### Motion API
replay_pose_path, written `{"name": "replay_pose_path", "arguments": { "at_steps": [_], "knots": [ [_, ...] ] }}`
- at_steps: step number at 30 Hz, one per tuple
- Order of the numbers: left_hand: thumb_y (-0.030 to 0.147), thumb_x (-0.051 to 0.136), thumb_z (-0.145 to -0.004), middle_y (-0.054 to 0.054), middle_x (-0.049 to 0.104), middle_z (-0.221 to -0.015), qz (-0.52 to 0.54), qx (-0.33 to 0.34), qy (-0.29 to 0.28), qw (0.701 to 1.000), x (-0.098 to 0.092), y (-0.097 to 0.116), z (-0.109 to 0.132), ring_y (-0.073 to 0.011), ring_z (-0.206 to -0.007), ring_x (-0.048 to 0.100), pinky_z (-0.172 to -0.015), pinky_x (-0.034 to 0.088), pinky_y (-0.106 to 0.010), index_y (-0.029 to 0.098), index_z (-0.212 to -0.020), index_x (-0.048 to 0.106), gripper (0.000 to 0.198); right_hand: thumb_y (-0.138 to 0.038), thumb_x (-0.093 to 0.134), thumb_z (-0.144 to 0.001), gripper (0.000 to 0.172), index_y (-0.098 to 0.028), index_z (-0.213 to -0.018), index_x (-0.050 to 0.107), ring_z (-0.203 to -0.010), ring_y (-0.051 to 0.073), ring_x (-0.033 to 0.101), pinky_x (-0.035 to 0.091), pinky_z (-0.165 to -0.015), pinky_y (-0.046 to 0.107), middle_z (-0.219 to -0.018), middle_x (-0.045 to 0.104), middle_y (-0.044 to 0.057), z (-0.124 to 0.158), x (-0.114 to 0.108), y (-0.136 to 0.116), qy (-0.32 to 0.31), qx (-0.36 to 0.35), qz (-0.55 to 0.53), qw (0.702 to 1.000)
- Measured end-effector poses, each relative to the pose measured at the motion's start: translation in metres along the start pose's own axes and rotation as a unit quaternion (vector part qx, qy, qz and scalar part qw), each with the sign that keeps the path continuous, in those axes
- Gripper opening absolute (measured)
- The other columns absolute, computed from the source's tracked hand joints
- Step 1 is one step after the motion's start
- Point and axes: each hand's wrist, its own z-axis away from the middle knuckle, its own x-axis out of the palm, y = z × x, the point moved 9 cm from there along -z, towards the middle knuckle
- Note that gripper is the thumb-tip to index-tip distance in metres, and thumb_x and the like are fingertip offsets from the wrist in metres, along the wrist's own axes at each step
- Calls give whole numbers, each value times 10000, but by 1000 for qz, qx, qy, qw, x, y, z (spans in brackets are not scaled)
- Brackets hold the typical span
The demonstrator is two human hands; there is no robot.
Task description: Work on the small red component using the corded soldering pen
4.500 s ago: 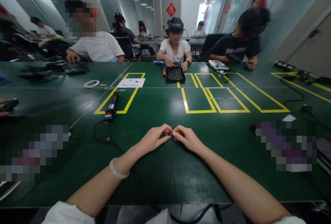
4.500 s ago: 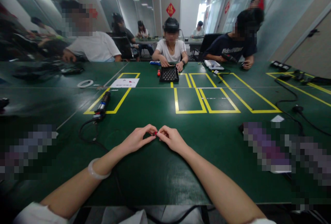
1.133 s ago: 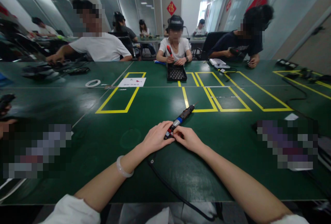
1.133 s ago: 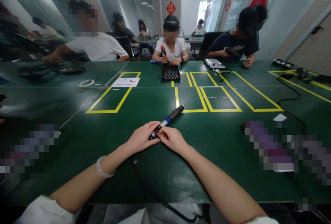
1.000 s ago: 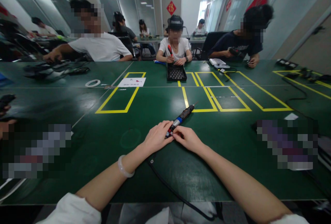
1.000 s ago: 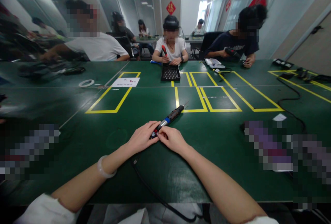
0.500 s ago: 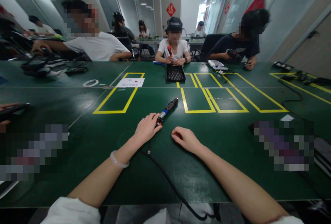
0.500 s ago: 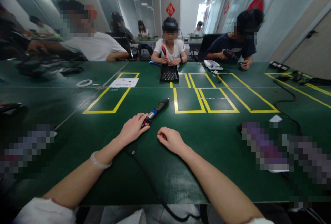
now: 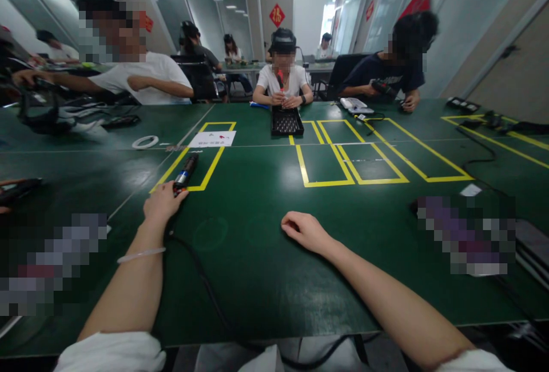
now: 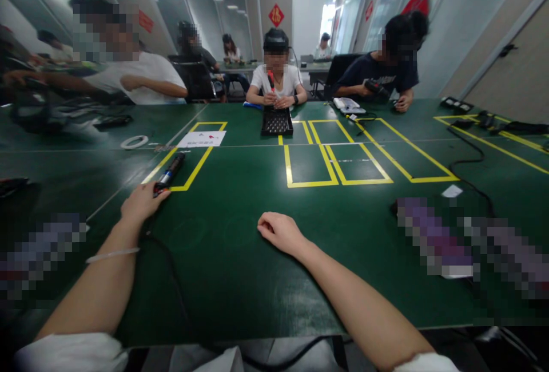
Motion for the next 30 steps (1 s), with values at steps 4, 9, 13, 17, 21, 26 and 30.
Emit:
{"name": "replay_pose_path", "arguments": {
  "at_steps": [4, 9, 13, 17, 21, 26, 30],
  "knots": [
    [569, 446, -882, -201, 524, -1266, -14, -41, 18, 999, -8, -22, 3, -363, -1048, 554, -802, 456, -449, 105, -1312, 461, 632, -174, 552, -890, 71, -180, -844, 605, -668, 118, 535, 352, -612, 212, -747, 593, -8, 0, 0, 0, -2, 0, -1, 1000],
    [494, 584, -829, -171, 560, -1162, -21, -26, 111, 993, -24, -11, 17, -330, -1003, 545, -798, 442, -413, 96, -1261, 476, 597, -188, 544, -899, 80, -181, -849, 606, -681, 122, 544, 362, -624, 217, -754, 597, -4, 1, 1, 1, -4, -6, -1, 1000],
    [449, 598, -825, -167, 570, -1102, -23, -39, 122, 992, -29, -4, 24, -298, -971, 547, -787, 442, -386, 66, -1124, 527, 491, -187, 544, -898, 79, -180, -856, 610, -688, 124, 550, 366, -631, 219, -762, 604, -1, 1, 1, 0, -8, -8, 3, 1000],
    [403, 485, -887, -169, 585, -1035, -14, -42, 130, 991, -37, 1, 31, -315, -972, 547, -803, 434, -430, 36, -1030, 566, 402, -187, 544, -899, 78, -177, -857, 609, -696, 125, 552, 371, -635, 218, -769, 610, 2, 0, 2, 0, -12, -6, 5, 1000],
    [373, 377, -930, -188, 598, -1047, 41, -28, 159, 986, -47, 13, 35, -325, -993, 552, -816, 435, -447, 32, -1037, 583, 412, -187, 549, -899, 74, -178, -857, 609, -695, 123, 551, 373, -639, 217, -767, 612, 3, 0, 3, 0, -12, -6, 4, 1000],
    [434, 436, -899, -79, 679, -998, 297, 119, 67, 945, -34, 91, 49, -202, -891, 641, -819, 486, -314, 142, -1081, 596, 379, -183, 550, -896, 72, -180, -859, 612, -704, 128, 557, 379, -640, 219, -773, 617, 5, 0, 2, -1, -12, -4, 1, 1000],
    [473, 513, -864, -84, 688, -1020, 438, 280, -125, 845, -19, 188, 104, -198, -906, 654, -854, 501, -340, 147, -1099, 615, 414, -184, 551, -892, 55, -187, -910, 603, -677, 124, 559, 386, -630, 218, -764, 614, -4, 1, 2, 1, -10, 5, -13, 1000]
  ]
}}
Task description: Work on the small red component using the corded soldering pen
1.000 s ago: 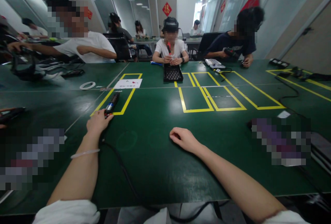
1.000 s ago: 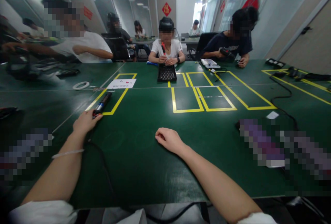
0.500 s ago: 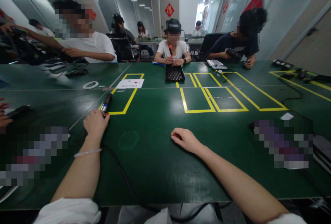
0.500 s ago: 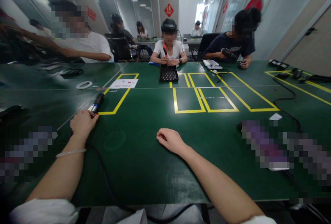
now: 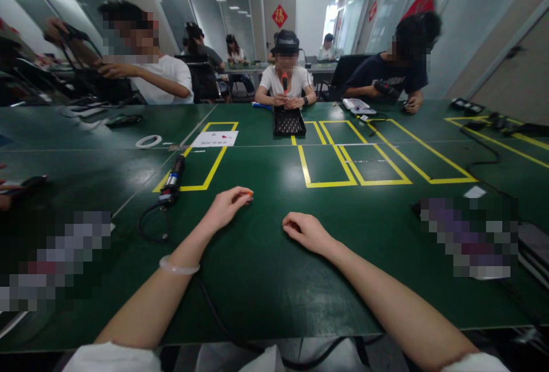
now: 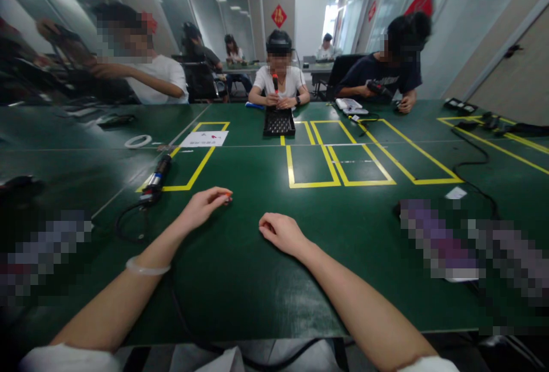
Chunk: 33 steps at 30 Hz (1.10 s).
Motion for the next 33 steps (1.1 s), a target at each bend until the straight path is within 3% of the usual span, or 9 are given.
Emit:
{"name": "replay_pose_path", "arguments": {
  "at_steps": [3, 7, 10, 16, 23, 29, 33],
  "knots": [
    [428, 537, -867, -92, 673, -1094, 47, 29, -86, 995, 47, 34, 11, -202, -970, 637, -878, 496, -353, 170, -1175, 594, 406, -192, 557, -891, 229, -205, -1119, 544, -655, 119, 564, 406, -635, 217, -774, 613, -21, 1, 0, 2, 4, 7, -35, 999],
    [374, 528, -884, -73, 666, -1024, 42, 43, -134, 989, 71, 55, 24, -171, -896, 626, -816, 498, -312, 186, -1248, 538, 410, -186, 566, -881, 428, -232, -1286, 438, -658, 114, 561, 424, -655, 217, -810, 610, -30, 1, 0, -2, 7, -8, -60, 998],
    [353, 516, -896, -58, 650, -978, 34, 55, -162, 985, 77, 61, 29, -154, -859, 615, -782, 491, -284, 188, -1294, 494, 431, -186, 555, -889, 400, -230, -1275, 457, -662, 115, 551, 425, -670, 221, -824, 608, -23, 1, 1, -6, 7, -25, -54, 998],
    [311, 493, -911, -48, 645, -1007, 25, 83, -185, 979, 84, 68, 33, -147, -891, 619, -802, 487, -272, 212, -1366, 433, 469, -199, 549, -898, 152, -197, -1046, 584, -673, 122, 533, 403, -652, 222, -828, 602, -1, 0, 1, -6, 19, -36, -28, 999],
    [287, 539, -877, -32, 654, -1055, -58, 124, -158, 978, 81, 78, 36, -165, -966, 619, -881, 467, -297, 254, -1379, 412, 519, -200, 565, -888, 171, -194, -1059, 576, -654, 122, 536, 405, -635, 217, -782, 597, -10, 0, -2, 0, 31, -15, -50, 998],
    [325, 499, -908, -37, 657, -1049, -200, 167, -117, 958, 82, 82, 40, -187, -933, 619, -842, 456, -315, 243, -1301, 454, 404, -237, 565, -899, 105, -182, -987, 585, -652, 117, 535, 413, -629, 216, -782, 590, -6, 0, -5, -2, 38, -11, -72, 997],
    [303, 462, -923, -33, 668, -1017, -223, 166, -109, 954, 81, 86, 41, -187, -900, 625, -819, 445, -318, 239, -1284, 445, 367, -258, 574, -897, 133, -177, -1003, 582, -639, 115, 530, 415, -623, 220, -768, 586, -8, 0, -6, -1, 38, -3, -80, 996]
  ]
}}
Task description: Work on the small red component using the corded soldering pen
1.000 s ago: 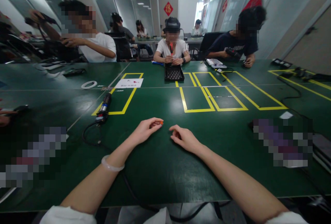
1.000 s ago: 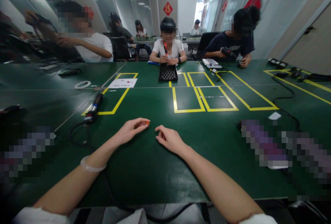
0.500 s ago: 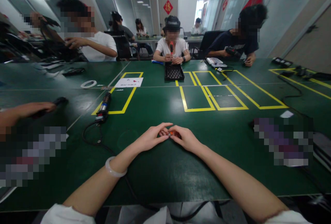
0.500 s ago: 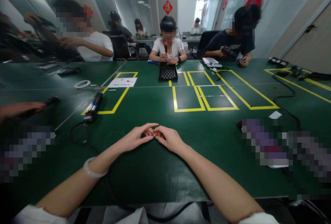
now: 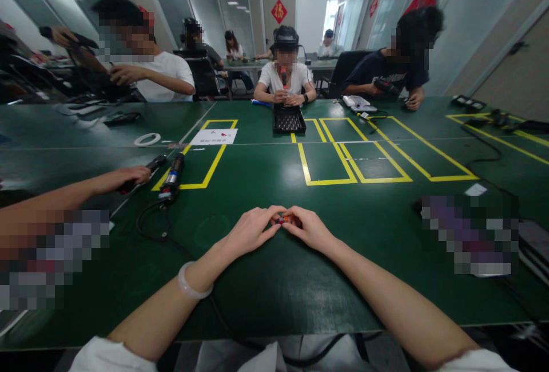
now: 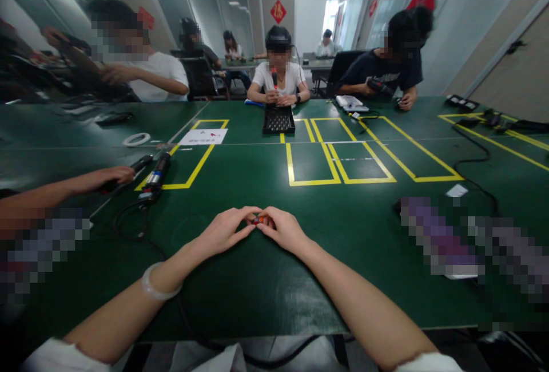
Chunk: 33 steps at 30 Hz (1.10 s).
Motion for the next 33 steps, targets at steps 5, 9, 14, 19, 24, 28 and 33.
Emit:
{"name": "replay_pose_path", "arguments": {
  "at_steps": [5, 9, 14, 19, 24, 28, 33],
  "knots": [
    [314, 425, -944, -17, 679, -1026, 44, -22, -9, 999, -2, -2, 0, -180, -936, 630, -836, 442, -307, 260, -1317, 412, 377, -235, 548, -908, 122, -182, -1016, 568, -653, 116, 544, 415, -632, 221, -789, 601, -5, 0, -2, -1, 6, -7, -14, 1000],
    [335, 416, -952, -12, 675, -988, 36, -22, -12, 999, 0, -2, 0, -182, -904, 629, -800, 445, -305, 259, -1329, 407, 385, -268, 528, -923, 105, -174, -935, 572, -643, 113, 544, 412, -621, 215, -771, 616, -3, 0, -2, 3, 9, 12, -51, 999],
    [342, 512, -913, -11, 658, -976, 31, 10, 16, 999, 1, 0, 0, -173, -892, 619, -809, 438, -299, 243, -1247, 460, 353, -338, 513, -932, 176, -167, -924, 553, -633, 113, 568, 429, -611, 213, -725, 611, -8, 0, 5, 15, -12, 61, -145, 987],
    [339, 452, -944, -21, 651, -966, 25, 17, 29, 999, -1, -2, 0, -167, -874, 610, -801, 434, -300, 213, -1060, 524, 186, -376, 525, -922, 209, -170, -938, 556, -645, 115, 576, 447, -627, 228, -754, 620, 3, 0, 9, 17, -21, 64, -183, 981],
    [361, 448, -948, -15, 652, -947, 28, 4, 32, 999, -3, -5, -2, -163, -858, 606, -788, 428, -296, 212, -1042, 535, 196, -305, 626, -847, 256, -187, -1047, 517, -632, 102, 536, 436, -615, 222, -788, 604, -12, -1, 6, 13, -8, 48, -194, 980],
    [375, 449, -946, -13, 655, -940, 38, -4, 28, 999, -2, -8, -2, -165, -858, 610, -788, 432, -296, 213, -1041, 545, 211, -249, 622, -835, 170, -184, -968, 539, -630, 97, 515, 429, -617, 223, -792, 601, -10, -1, 5, 11, -8, 40, -182, 983],
    [380, 466, -934, -21, 663, -965, 87, -16, 22, 996, -3, -7, -1, -175, -887, 628, -809, 450, -298, 214, -1033, 553, 212, -219, 633, -819, 177, -180, -968, 546, -631, 97, 506, 424, -608, 222, -786, 590, -14, -2, 5, 10, -6, 32, -175, 984]
  ]
}}
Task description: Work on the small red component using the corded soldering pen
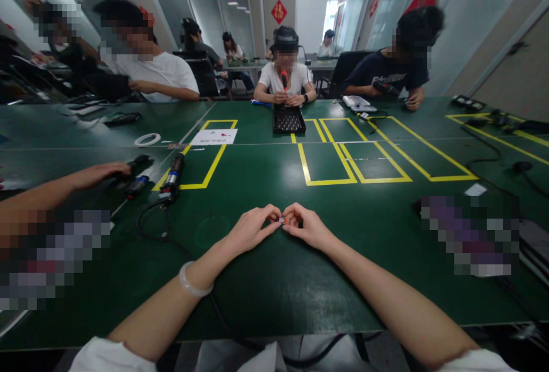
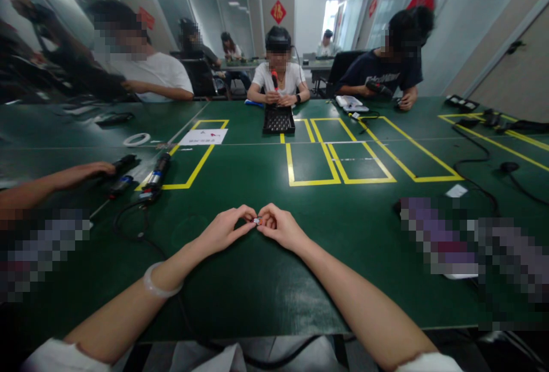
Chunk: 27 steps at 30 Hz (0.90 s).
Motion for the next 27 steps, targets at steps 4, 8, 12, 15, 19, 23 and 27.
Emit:
{"name": "replay_pose_path", "arguments": {
  "at_steps": [4, 8, 12, 15, 19, 23, 27],
  "knots": [
    [334, 502, -916, -28, 656, -1001, 85, -12, -5, 996, 0, 0, -1, -164, -925, 627, -829, 465, -283, 206, -1055, 546, 194, -245, 612, -843, 150, -178, -967, 559, -635, 97, 506, 424, -610, 222, -801, 586, -9, 0, -1, 0, 2, -3, 2, 1000],
    [245, 538, -877, -28, 636, -959, 134, -12, 10, 991, 0, -9, -3, -147, -873, 606, -809, 472, -274, 192, -1106, 526, 234, -261, 611, -846, 158, -177, -971, 562, -637, 100, 506, 422, -608, 224, -789, 582, -10, 0, -7, 3, 22, 6, 6, 1000],
    [206, 536, -866, -14, 616, -892, 166, -13, 19, 986, 2, -20, -4, -129, -817, 585, -791, 471, -270, 184, -1126, 503, 264, -268, 618, -838, 165, -179, -966, 564, -634, 103, 504, 416, -598, 222, -755, 566, -19, -1, -10, 2, 34, 12, 12, 999],
    [218, 532, -872, -14, 613, -888, 176, -15, 22, 984, 2, -25, -4, -126, -814, 584, -801, 471, -275, 183, -1128, 499, 261, -266, 623, -830, 160, -177, -951, 565, -629, 103, 502, 416, -599, 225, -742, 562, -22, 0, -10, -1, 37, 17, 9, 999],
    [236, 524, -881, -21, 618, -895, 181, -19, 32, 983, -3, -25, -4, -125, -817, 590, -810, 477, -278, 179, -1106, 506, 233, -258, 621, -830, 160, -175, -956, 569, -633, 103, 511, 416, -605, 226, -754, 576, -19, 0, -10, -3, 36, 16, 6, 999],
    [246, 520, -882, -30, 624, -903, 182, -22, 44, 982, -6, -26, -4, -132, -829, 599, -816, 478, -281, 175, -1091, 519, 221, -263, 620, -836, 169, -172, -970, 571, -626, 100, 505, 410, -595, 219, -746, 569, -23, 0, -9, 1, 32, 16, 5, 999],
    [273, 521, -886, -46, 629, -926, 180, -29, 48, 982, -8, -27, -4, -146, -852, 602, -817, 479, -293, 169, -1076, 534, 217, -265, 615, -843, 163, -173, -972, 577, -635, 100, 509, 415, -602, 221, -760, 577, -17, 0, -9, 1, 29, 12, 8, 999]
  ]
}}
